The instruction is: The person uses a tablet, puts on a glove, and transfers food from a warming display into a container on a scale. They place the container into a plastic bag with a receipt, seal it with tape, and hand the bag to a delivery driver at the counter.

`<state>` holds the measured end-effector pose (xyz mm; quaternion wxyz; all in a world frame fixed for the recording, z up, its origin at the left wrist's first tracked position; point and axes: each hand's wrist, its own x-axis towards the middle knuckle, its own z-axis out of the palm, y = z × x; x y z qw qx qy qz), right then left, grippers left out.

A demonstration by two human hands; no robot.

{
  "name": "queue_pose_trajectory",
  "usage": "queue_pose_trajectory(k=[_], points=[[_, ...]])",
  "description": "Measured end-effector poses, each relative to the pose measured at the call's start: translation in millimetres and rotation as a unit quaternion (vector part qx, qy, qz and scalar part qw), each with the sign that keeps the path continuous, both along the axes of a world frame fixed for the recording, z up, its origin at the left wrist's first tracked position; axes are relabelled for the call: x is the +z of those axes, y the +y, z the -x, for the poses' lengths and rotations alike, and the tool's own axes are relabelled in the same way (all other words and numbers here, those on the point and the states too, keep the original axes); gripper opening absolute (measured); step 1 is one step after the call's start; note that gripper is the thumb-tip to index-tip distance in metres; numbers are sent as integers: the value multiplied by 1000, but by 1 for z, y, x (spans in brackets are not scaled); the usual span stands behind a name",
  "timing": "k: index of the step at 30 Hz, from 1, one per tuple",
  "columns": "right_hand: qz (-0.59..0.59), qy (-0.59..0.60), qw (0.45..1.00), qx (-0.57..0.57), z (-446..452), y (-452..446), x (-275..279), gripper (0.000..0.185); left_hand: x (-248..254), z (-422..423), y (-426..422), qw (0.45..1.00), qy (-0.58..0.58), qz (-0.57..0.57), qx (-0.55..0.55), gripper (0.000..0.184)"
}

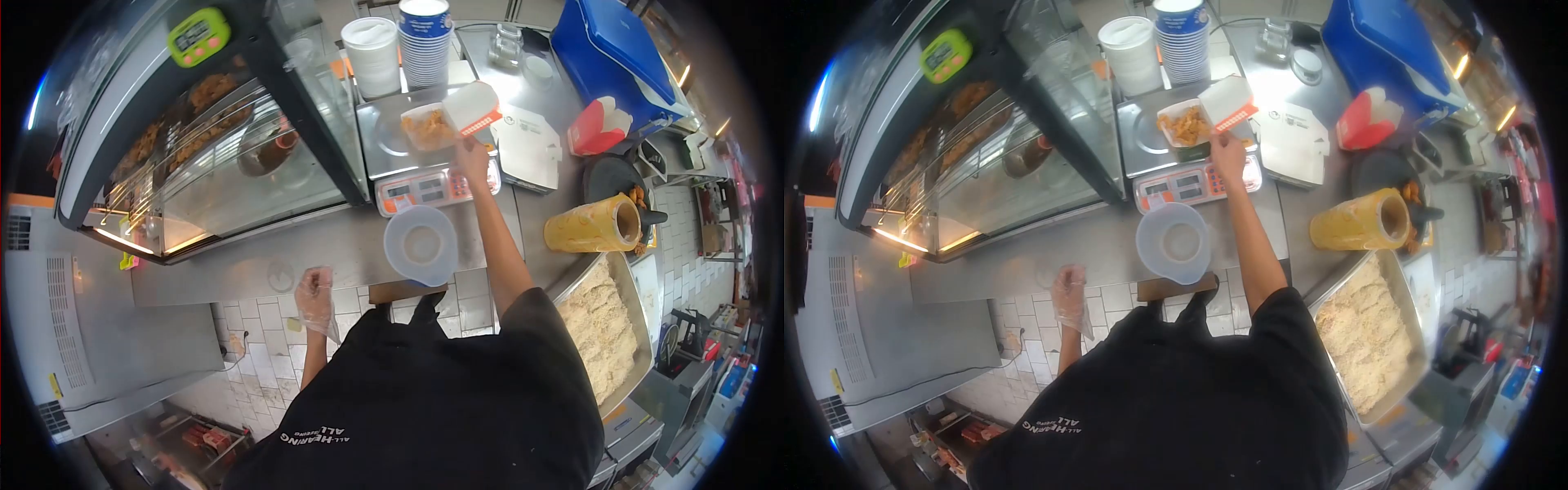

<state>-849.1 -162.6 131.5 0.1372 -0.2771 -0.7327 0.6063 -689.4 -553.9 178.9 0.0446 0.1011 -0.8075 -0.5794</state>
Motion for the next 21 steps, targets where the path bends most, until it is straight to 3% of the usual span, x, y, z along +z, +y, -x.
queue_pose_trajectory(k=[3,5,6,10,13,15,18,19,21], points=[[-22,6,999,-31,-10,-9,20,38,-24,-4,-22,995,75,0,-59,21],[14,105,994,-26,-6,18,-44,37,-40,0,-41,988,0,42,-146,20],[80,88,992,-50,-28,5,-5,37,-33,5,-47,972,-25,115,-204,24],[105,75,987,-97,-111,-6,57,35,-77,3,-66,925,-101,85,-357,29],[106,87,974,-182,-193,-21,91,37,-110,-7,-81,843,-157,116,-500,33],[101,93,960,-243,-257,-31,107,38,-114,-13,-72,750,-103,243,-607,36],[109,92,931,-337,-367,-56,124,36,-141,-39,-48,704,-113,161,-683,38],[104,114,917,-367,-405,-62,123,35,-128,-48,-25,677,-103,161,-710,38],[101,112,895,-419,-485,-80,121,34,-100,-79,22,574,-62,194,-793,35]])
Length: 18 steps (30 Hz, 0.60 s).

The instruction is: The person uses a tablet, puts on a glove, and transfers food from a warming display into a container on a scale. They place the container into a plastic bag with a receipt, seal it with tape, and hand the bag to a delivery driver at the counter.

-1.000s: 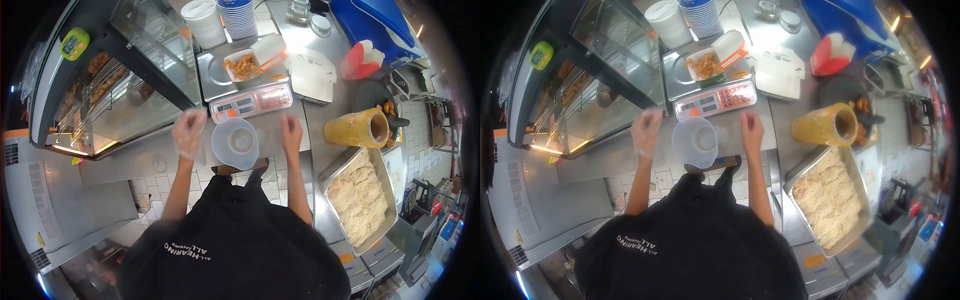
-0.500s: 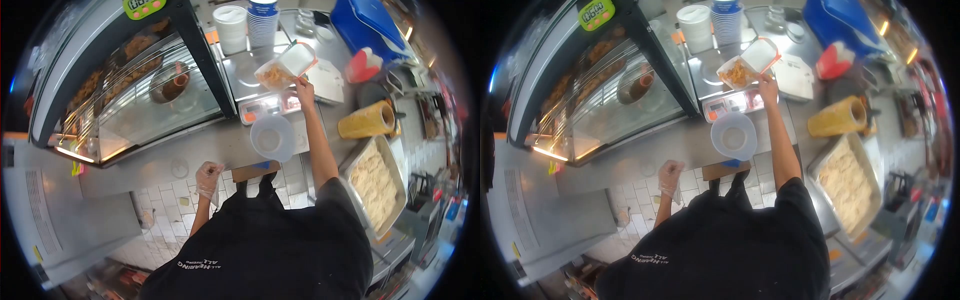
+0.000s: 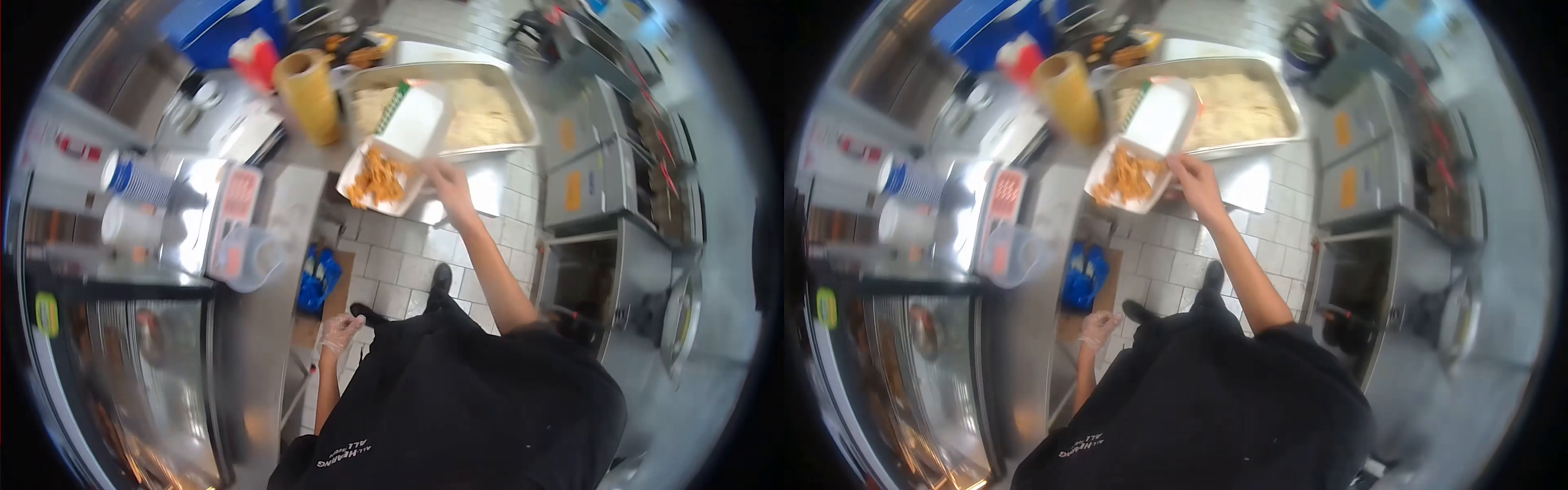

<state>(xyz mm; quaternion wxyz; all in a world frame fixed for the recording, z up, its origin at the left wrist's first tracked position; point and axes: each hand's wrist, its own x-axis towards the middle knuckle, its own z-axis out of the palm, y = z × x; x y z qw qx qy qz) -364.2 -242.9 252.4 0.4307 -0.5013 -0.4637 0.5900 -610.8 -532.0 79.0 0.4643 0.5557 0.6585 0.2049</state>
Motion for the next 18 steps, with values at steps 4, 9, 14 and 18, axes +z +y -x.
queue_pose_trajectory(k=[4,9,14,18], points=[[-1,-44,993,-109,-173,-31,-51,28,-24,-96,85,985,-157,59,-31,23],[72,-43,970,-230,-366,-38,-81,26,5,-287,206,936,-239,135,-221,70],[90,-18,965,-244,-474,10,-98,26,12,-422,260,943,-181,191,-205,80],[94,-25,967,-234,-543,99,-97,26,25,-474,323,876,-237,212,-362,78]])
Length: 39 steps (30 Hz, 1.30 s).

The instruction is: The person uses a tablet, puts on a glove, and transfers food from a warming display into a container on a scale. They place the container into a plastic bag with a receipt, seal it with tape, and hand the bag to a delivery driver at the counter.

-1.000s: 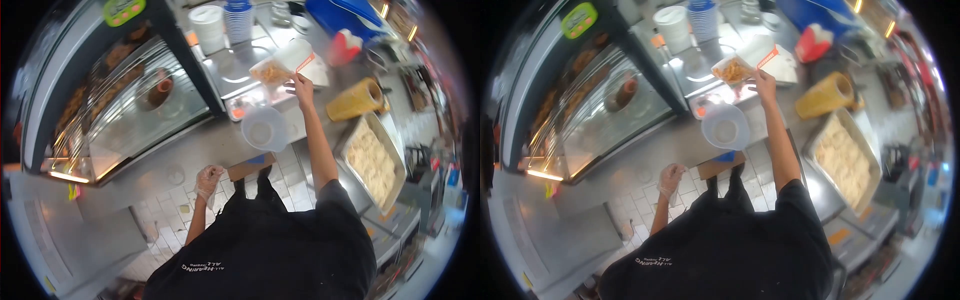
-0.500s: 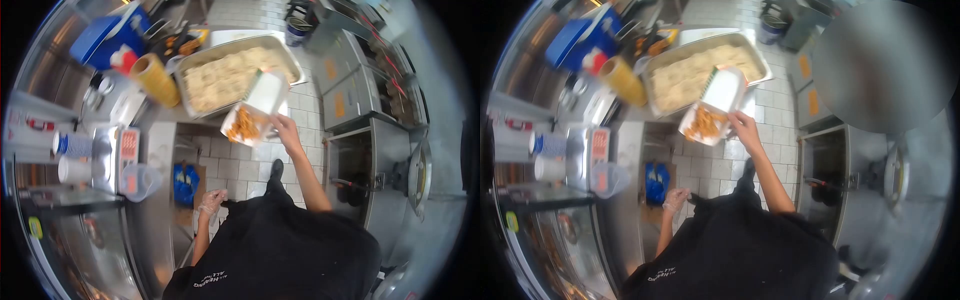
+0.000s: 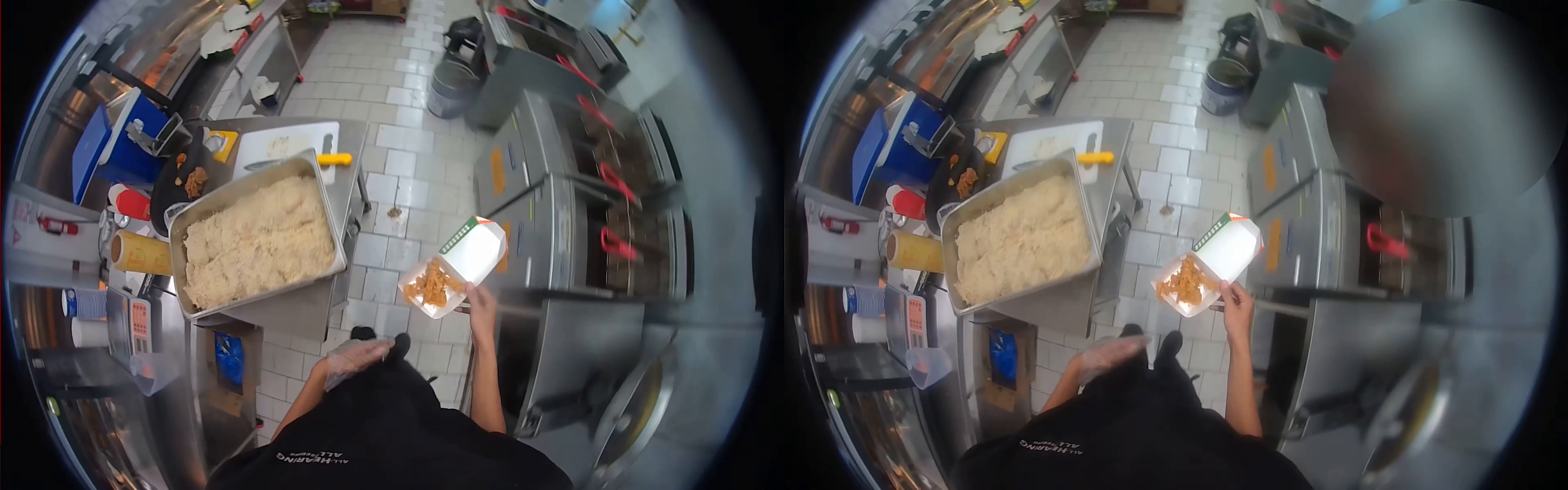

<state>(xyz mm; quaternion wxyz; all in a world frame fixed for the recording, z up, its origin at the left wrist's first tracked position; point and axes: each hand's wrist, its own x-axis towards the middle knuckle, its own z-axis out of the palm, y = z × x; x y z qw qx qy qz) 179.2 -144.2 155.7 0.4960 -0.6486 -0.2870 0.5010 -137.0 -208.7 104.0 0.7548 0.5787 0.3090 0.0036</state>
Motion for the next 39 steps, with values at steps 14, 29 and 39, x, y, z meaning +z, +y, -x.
queue_pose_trajectory(k=[14,29,39], points=[[-31,-33,999,-20,-96,379,-4,29,-49,-117,393,970,13,-235,61,37],[-36,7,966,256,-39,784,6,25,-41,151,462,274,606,-209,717,39],[-52,27,895,443,96,1049,-12,23,-11,247,438,218,711,-42,667,17]])
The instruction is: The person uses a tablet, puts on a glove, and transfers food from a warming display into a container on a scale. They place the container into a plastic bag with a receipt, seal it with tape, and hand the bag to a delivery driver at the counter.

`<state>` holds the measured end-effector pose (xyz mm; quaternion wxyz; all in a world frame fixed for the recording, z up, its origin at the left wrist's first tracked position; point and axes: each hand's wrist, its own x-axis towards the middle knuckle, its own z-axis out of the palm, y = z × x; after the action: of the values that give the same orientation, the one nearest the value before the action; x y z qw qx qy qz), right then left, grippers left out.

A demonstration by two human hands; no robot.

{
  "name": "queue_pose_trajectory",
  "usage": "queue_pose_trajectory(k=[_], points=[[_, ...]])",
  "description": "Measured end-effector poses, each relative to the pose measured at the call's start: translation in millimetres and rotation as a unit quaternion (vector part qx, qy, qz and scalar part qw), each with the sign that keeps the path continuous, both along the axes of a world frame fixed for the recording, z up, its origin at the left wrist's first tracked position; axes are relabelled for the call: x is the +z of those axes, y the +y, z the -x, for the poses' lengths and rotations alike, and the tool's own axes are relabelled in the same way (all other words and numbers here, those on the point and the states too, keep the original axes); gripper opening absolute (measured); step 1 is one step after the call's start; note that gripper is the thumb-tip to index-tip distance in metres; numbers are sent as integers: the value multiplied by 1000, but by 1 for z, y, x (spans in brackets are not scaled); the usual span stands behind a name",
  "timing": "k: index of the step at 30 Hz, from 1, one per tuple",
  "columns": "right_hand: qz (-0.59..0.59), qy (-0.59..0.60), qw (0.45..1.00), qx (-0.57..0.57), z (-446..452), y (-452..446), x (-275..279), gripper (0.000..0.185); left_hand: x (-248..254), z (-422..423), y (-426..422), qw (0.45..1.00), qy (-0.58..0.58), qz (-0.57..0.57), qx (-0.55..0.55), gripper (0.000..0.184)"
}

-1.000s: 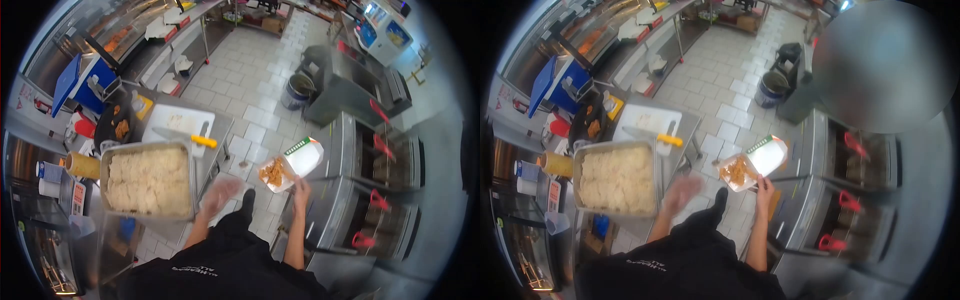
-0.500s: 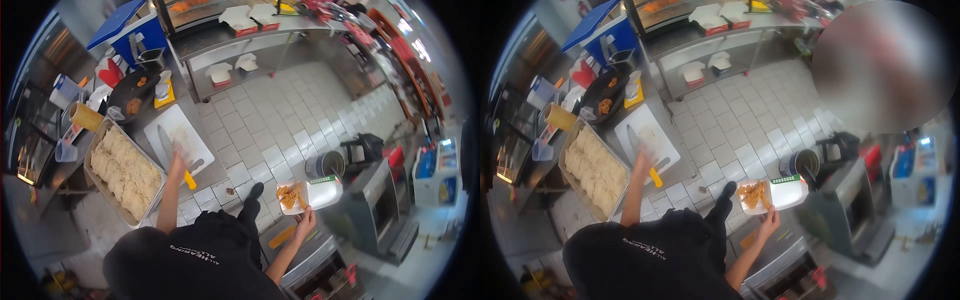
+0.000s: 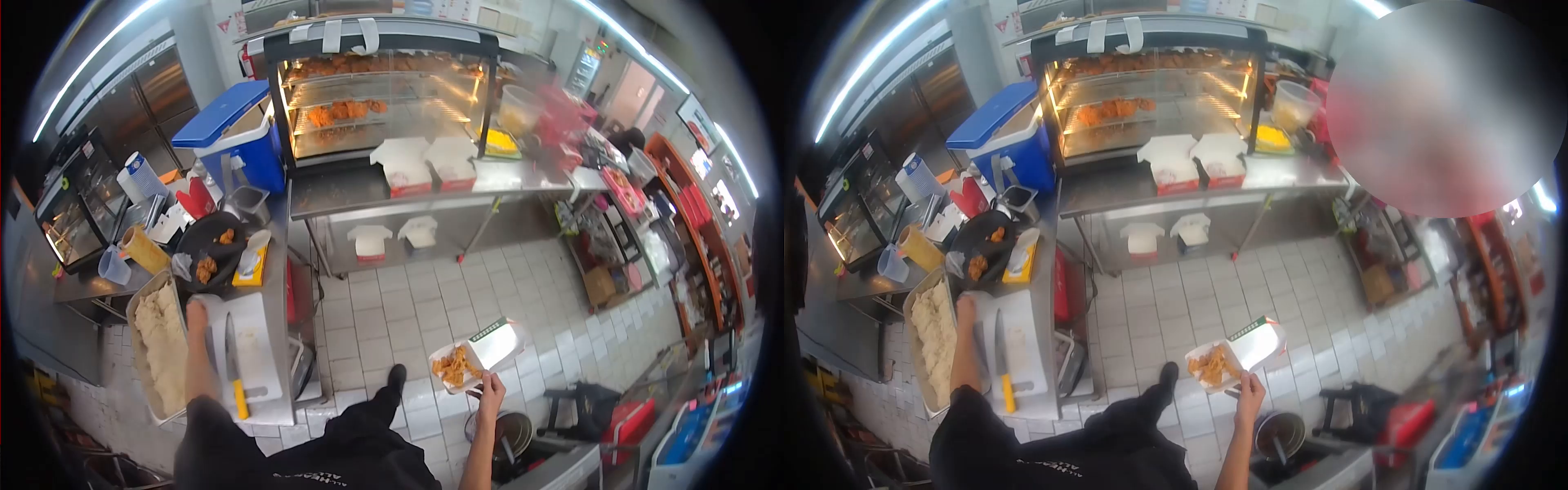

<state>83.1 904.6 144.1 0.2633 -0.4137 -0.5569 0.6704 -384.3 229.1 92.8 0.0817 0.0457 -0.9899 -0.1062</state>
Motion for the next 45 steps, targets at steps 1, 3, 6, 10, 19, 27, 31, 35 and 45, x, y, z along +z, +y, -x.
queue_pose_trajectory(k=[1,3,6,10,19,27,31,35,45], points=[[17,-5,1000,18,14,15,-3,24,29,-8,20,968,156,-105,-168,15],[7,8,999,41,40,50,-25,24,-1,17,1,990,86,-50,-95,15],[45,-8,997,59,81,72,-6,24,-33,45,-24,995,4,99,18,11],[76,-22,995,61,124,121,-1,24,-29,39,-12,991,88,-50,-89,15],[50,-39,982,179,274,226,-1,24,72,6,74,937,152,-42,313,23],[-65,-12,939,336,438,271,6,25,45,3,305,884,70,-431,169,32],[34,-1,921,388,507,244,3,24,81,20,512,799,-176,-574,27,46],[61,15,915,399,552,185,-5,24,45,56,616,590,-195,-783,-38,61],[10,28,859,511,606,113,-9,24,46,178,613,488,-43,-868,76,57]])
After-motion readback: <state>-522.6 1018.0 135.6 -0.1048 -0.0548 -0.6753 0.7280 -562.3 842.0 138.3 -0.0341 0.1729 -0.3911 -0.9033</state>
